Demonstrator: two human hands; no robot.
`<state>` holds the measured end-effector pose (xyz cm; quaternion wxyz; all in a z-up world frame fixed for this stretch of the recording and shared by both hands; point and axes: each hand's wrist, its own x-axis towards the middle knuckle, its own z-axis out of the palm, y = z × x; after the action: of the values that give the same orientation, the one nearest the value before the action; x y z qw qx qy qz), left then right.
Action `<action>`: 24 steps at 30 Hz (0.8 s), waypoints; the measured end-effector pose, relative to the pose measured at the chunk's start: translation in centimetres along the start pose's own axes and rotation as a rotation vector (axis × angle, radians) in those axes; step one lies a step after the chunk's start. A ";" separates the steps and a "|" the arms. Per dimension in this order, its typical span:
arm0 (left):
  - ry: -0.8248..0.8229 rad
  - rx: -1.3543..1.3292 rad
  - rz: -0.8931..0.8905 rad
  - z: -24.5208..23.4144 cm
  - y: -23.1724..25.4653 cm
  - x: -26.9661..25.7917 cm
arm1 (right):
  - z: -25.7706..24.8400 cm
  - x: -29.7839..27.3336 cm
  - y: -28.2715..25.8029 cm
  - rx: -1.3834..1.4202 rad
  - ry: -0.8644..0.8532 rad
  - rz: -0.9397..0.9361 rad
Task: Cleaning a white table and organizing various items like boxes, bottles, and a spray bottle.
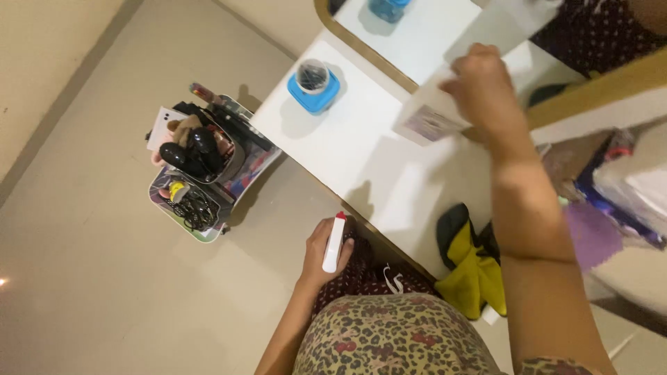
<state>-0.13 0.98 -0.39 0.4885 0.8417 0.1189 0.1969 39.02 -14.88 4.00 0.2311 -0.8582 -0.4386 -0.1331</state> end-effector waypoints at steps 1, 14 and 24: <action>0.009 0.004 0.000 -0.5 -0.4 0.1 | 1.6 2.3 -0.5 0.004 0.002 -0.009; 0.089 0.044 -0.166 -5.5 -3.0 0.6 | 19.4 21.5 -5.2 -0.051 -0.017 0.094; 0.022 0.123 -0.088 -4.7 -3.8 2.3 | 19.9 20.0 -6.4 0.104 0.175 0.090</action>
<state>-0.19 7.39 -1.09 0.4427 0.8619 0.1731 0.1767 45.94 12.41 -2.71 0.3182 -0.8490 -0.3843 -0.1741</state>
